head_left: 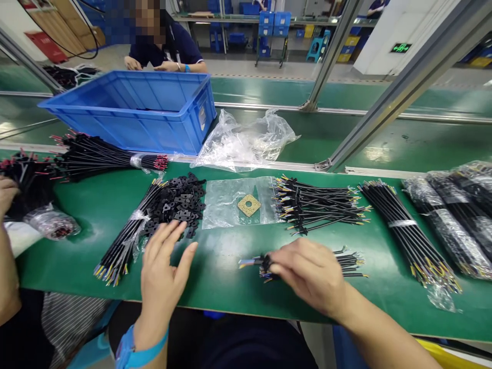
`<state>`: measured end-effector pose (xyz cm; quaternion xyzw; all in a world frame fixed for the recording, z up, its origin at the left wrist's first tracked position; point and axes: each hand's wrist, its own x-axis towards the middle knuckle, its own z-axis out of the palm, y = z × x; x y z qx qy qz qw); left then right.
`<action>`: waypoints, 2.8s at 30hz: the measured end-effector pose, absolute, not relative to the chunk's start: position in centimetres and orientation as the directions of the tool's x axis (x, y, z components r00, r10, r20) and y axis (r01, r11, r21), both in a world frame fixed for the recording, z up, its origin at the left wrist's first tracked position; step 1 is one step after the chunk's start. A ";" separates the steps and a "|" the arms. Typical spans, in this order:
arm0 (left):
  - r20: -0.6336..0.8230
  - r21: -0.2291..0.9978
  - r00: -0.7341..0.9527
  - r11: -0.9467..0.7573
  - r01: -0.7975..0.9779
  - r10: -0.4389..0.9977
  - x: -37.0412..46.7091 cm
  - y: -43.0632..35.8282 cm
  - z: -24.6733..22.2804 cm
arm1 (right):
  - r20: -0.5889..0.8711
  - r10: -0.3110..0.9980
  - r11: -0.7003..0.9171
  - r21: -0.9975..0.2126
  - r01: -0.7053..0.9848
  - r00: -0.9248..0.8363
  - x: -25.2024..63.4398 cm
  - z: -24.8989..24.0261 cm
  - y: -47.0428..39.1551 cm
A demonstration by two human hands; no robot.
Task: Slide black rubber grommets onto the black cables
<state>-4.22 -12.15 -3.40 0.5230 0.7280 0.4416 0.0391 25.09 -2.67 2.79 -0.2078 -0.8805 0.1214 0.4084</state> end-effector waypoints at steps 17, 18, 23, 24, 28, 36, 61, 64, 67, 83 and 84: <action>0.602 0.111 -0.081 0.018 0.994 0.794 -7.4 -12.1 -6.6 | 0.743 0.616 0.580 -0.202 0.789 -0.262 29.5 0.2 5.4; 0.613 0.113 -0.069 -0.001 0.994 0.787 -7.4 -12.2 -6.6 | 0.733 0.618 0.621 -0.235 0.748 -0.283 29.4 0.7 4.7; 0.603 0.223 -0.120 -0.022 0.975 0.789 -6.9 -12.7 -6.7 | 0.359 0.553 0.824 -0.366 0.432 -0.752 28.4 1.8 1.8; 0.598 0.230 -0.137 -0.005 0.973 0.790 -6.7 -12.8 -6.7 | 0.246 0.537 0.825 -0.356 0.440 -0.807 28.2 1.7 1.5; 0.561 0.176 -0.161 0.072 0.982 0.812 -6.2 -13.0 -6.5 | -0.045 0.537 0.811 -0.248 0.530 -0.842 27.5 0.4 0.6; 0.518 0.289 -0.179 0.026 0.957 0.836 -6.2 -13.4 -6.8 | -0.002 0.541 0.826 -0.183 0.533 -0.841 26.2 -0.9 -0.1; 0.286 0.328 0.004 -0.102 0.939 0.958 -4.9 -13.8 -4.8 | 0.152 0.694 0.698 0.093 0.710 -0.703 22.5 -3.6 0.2; 0.282 0.355 -0.011 -0.093 0.930 0.959 -4.6 -13.3 -4.8 | 0.170 0.693 0.695 0.100 0.712 -0.701 22.4 -3.6 0.3; 0.322 0.448 -0.056 -0.100 0.888 0.945 -4.1 -13.0 -5.3 | 0.189 0.697 0.689 0.092 0.719 -0.692 22.7 -3.7 0.6; -0.347 0.770 -0.421 -0.002 -0.638 0.838 2.5 -12.0 -5.7 | 0.590 0.435 0.899 -0.243 0.364 -0.680 23.7 -1.4 -3.4; -0.352 0.760 -0.419 -0.006 -0.650 0.837 2.5 -12.1 -5.7 | 0.586 0.427 0.903 -0.231 0.363 -0.689 23.7 -1.4 -3.4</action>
